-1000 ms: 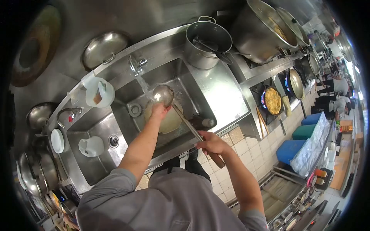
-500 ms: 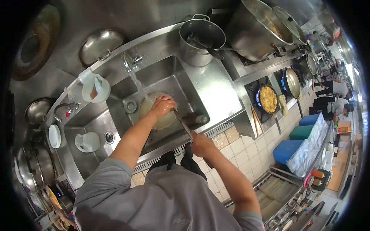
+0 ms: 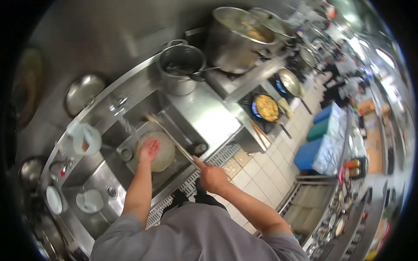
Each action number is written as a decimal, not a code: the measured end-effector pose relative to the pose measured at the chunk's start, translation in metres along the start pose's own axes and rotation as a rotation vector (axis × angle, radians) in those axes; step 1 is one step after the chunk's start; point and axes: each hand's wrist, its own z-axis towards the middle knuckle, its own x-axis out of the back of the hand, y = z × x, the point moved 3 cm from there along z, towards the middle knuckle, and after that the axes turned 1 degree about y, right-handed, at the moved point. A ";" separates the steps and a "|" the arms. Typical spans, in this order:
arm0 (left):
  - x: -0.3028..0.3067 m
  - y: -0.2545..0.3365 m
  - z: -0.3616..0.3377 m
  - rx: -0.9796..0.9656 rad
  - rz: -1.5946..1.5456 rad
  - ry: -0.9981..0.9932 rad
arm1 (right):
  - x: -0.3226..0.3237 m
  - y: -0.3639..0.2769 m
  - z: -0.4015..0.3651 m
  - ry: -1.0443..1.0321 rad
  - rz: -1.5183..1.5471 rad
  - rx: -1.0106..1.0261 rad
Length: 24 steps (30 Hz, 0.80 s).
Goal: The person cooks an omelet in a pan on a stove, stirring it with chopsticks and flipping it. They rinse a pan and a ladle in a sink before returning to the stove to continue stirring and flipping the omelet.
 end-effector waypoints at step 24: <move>0.206 -0.030 -0.103 0.151 1.495 0.259 | -0.154 0.064 0.194 -0.234 -0.226 0.208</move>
